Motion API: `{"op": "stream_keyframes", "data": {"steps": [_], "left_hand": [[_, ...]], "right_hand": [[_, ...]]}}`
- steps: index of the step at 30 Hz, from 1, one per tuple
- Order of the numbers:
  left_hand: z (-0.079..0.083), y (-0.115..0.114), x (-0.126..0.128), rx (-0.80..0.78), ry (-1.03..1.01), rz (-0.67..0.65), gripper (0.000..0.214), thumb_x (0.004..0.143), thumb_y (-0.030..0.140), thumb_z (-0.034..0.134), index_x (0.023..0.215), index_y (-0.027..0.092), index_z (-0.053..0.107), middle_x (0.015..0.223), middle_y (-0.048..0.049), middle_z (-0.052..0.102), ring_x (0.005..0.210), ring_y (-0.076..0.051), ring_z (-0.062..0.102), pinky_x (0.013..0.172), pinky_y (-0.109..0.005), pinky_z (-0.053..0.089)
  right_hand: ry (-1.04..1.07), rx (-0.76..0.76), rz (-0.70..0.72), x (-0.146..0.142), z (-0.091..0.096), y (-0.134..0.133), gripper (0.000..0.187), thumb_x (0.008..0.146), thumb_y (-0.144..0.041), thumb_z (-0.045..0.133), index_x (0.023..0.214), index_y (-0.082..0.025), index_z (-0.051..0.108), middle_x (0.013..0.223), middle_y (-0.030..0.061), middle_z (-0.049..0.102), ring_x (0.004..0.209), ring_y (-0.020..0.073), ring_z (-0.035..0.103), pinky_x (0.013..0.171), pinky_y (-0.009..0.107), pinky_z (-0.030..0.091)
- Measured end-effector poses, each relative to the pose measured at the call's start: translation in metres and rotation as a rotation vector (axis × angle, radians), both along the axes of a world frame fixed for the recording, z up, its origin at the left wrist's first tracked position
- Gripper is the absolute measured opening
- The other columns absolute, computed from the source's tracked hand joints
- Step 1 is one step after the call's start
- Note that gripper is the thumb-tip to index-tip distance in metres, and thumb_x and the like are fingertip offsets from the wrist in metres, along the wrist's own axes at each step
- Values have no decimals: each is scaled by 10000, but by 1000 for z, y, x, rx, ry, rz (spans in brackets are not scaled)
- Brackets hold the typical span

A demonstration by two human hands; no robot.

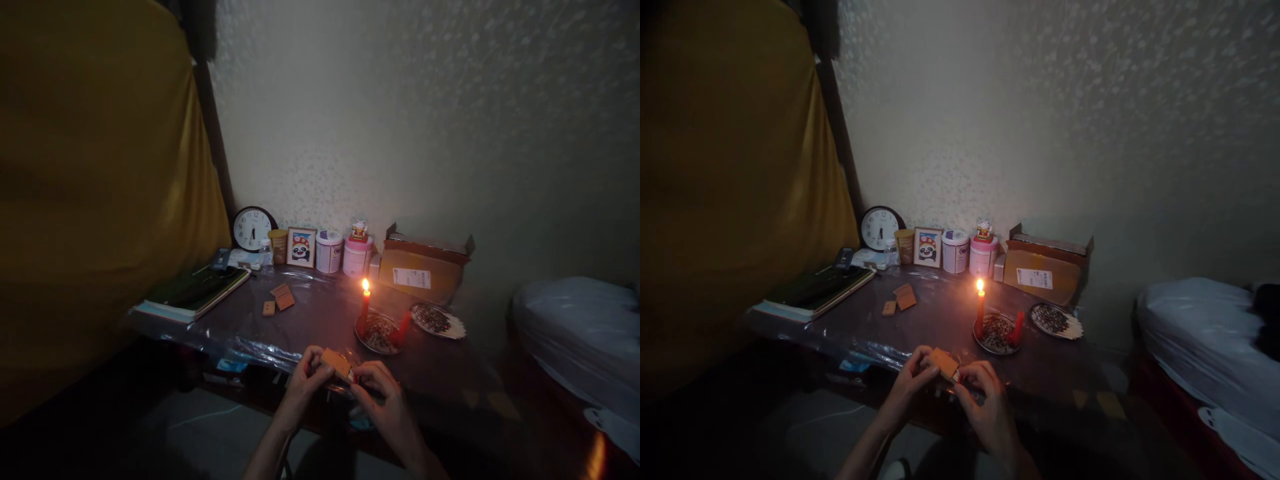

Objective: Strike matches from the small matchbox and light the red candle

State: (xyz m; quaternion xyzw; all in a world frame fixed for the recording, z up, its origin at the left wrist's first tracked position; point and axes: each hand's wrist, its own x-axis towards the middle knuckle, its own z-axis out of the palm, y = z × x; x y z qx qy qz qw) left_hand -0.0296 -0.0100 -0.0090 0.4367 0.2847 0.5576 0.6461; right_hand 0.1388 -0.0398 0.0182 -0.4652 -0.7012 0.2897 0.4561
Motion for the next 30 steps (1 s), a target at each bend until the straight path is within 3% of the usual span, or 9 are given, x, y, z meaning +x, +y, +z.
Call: {"op": "stream_keyframes", "data": {"steps": [30], "left_hand": [[4,-2,0,7,16,19,231,689,287,658,779,204,463,663,59,458,617,-106,457,610,-220,372]], "right_hand": [[-2,12,-2,1,-4,1,62,799,-236,565,844,-212,600,876,17,568,869,171,581,788,285,497]]}}
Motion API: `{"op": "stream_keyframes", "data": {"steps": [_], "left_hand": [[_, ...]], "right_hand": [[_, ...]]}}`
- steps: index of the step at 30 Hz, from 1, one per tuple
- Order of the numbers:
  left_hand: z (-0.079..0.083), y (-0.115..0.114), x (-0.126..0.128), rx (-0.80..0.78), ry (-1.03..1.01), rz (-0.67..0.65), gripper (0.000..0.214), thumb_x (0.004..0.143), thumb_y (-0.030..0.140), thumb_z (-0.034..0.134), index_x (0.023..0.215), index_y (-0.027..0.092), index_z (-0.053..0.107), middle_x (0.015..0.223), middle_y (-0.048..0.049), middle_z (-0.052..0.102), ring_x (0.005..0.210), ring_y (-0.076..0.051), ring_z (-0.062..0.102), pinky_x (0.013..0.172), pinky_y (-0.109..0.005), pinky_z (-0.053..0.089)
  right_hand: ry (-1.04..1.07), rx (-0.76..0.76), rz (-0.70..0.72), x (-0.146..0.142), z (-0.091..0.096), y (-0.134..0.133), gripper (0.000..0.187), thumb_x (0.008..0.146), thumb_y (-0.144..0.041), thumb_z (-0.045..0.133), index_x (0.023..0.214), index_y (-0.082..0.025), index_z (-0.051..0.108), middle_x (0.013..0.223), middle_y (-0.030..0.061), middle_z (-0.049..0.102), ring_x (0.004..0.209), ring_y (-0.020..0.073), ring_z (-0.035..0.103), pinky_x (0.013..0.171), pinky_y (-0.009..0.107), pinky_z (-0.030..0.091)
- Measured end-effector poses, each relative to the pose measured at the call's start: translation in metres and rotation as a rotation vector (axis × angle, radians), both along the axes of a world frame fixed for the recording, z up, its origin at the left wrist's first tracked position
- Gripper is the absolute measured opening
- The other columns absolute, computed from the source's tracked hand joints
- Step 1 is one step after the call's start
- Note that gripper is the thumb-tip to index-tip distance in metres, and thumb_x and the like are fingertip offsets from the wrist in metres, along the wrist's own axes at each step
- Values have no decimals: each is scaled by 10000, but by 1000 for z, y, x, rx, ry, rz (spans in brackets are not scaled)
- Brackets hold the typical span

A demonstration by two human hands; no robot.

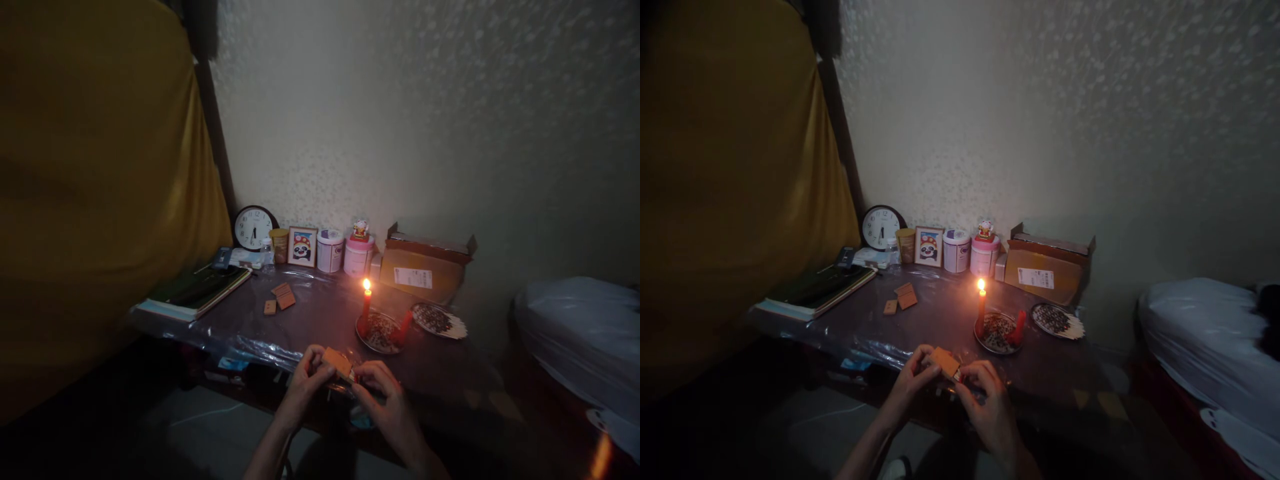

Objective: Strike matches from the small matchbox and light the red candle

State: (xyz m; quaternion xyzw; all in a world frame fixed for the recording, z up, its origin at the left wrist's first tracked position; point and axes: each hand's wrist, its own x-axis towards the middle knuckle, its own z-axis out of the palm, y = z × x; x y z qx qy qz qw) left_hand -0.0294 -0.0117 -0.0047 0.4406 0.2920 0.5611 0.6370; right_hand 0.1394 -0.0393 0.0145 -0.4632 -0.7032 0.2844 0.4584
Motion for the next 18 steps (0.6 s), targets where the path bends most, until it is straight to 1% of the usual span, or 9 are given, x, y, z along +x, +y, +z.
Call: {"op": "stream_keyframes", "data": {"steps": [4,8,14,18], "left_hand": [[-3,2,0,-12,7,14,271,670,321,673,792,206,460,668,58,462,619,-111,466,619,-228,382],[-5,2,-1,-6,35,30,278,664,307,677,798,202,457,677,59,456,629,-109,464,622,-230,384],[6,-4,0,-41,25,19,266,669,303,663,805,201,458,703,50,484,648,-119,489,619,-234,388],[9,-6,1,-54,43,42,275,651,313,674,788,199,466,682,57,469,632,-117,484,605,-228,383]], "right_hand": [[-8,3,-5,0,3,0,55,796,-228,574,840,-213,604,870,19,572,861,174,584,781,296,505],[8,22,-27,1,5,1,79,806,-267,568,828,-204,611,866,32,584,854,180,588,782,312,512],[57,27,-97,9,2,9,189,820,-363,538,828,-187,608,854,42,599,830,180,609,773,306,521],[70,19,-87,11,0,10,187,825,-359,535,836,-185,603,854,39,600,828,178,615,775,300,515]]}}
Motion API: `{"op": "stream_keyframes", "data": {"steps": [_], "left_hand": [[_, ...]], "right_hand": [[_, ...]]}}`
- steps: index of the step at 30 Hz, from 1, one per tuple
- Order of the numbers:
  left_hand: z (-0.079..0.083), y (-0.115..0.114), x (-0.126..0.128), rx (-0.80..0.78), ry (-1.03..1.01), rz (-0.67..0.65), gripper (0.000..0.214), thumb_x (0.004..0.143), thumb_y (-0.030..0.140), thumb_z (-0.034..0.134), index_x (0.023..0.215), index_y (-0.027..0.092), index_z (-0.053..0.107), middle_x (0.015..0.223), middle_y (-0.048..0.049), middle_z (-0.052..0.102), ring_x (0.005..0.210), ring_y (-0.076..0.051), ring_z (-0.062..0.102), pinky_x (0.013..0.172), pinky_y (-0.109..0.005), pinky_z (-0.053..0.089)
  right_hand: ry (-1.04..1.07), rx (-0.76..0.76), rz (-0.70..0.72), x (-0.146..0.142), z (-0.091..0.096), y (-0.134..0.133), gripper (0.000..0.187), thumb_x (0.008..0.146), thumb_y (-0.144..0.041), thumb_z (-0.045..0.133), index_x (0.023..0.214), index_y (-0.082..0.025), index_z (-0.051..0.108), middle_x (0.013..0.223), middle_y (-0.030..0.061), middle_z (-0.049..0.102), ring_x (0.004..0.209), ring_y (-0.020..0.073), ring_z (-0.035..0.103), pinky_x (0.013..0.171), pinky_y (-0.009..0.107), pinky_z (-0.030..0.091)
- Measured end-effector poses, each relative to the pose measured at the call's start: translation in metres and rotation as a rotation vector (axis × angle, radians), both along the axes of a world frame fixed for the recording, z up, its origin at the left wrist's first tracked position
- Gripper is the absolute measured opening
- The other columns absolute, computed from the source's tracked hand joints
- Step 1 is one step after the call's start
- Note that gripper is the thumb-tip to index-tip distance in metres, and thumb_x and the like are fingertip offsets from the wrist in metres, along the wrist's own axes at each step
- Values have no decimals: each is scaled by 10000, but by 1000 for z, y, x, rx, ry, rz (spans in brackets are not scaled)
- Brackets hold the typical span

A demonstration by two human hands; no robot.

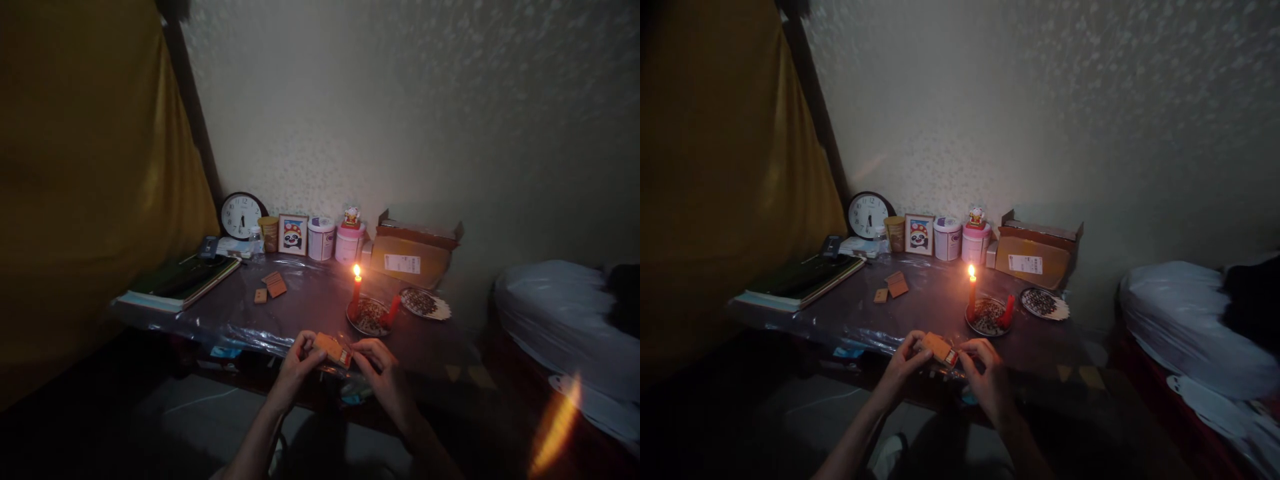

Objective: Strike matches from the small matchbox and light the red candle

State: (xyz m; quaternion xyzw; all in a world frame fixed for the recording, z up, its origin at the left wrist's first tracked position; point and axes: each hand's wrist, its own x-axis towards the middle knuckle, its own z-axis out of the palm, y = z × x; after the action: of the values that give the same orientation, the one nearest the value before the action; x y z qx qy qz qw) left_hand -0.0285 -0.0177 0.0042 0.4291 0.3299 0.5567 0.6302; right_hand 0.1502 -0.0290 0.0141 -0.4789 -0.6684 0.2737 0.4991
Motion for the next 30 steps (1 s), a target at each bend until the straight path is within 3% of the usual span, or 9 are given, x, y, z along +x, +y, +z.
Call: {"op": "stream_keyframes", "data": {"steps": [7,16,21,26,30], "left_hand": [[-7,2,-2,1,-3,-64,279,676,330,667,809,207,455,678,60,485,625,-114,485,605,-228,371],[-10,4,-4,32,74,-51,280,661,344,680,781,205,469,693,54,469,624,-110,460,585,-213,359],[-16,7,-5,18,68,-29,286,648,352,693,776,212,479,682,54,488,623,-114,470,584,-208,365],[-28,11,-4,-44,8,-8,347,621,378,710,841,214,498,669,37,535,625,-143,530,587,-238,397],[-31,11,-4,-64,-74,4,463,585,373,735,970,233,519,747,4,595,661,-171,570,628,-280,429]], "right_hand": [[-25,-18,49,-9,6,-10,164,831,-329,530,836,-186,610,857,33,597,826,170,605,756,278,510],[-98,-34,13,-7,1,-8,129,816,-276,532,798,-189,626,795,36,639,780,182,619,725,288,512],[-76,-41,90,-7,0,-10,98,792,-217,549,863,-201,614,847,31,647,808,172,628,758,271,511],[-95,-11,104,-4,-6,-12,205,750,-149,578,942,-214,600,889,25,655,836,173,626,784,268,500],[-65,-58,116,-4,-12,-10,187,741,-152,584,918,-209,600,880,30,657,832,175,631,777,273,505]]}}
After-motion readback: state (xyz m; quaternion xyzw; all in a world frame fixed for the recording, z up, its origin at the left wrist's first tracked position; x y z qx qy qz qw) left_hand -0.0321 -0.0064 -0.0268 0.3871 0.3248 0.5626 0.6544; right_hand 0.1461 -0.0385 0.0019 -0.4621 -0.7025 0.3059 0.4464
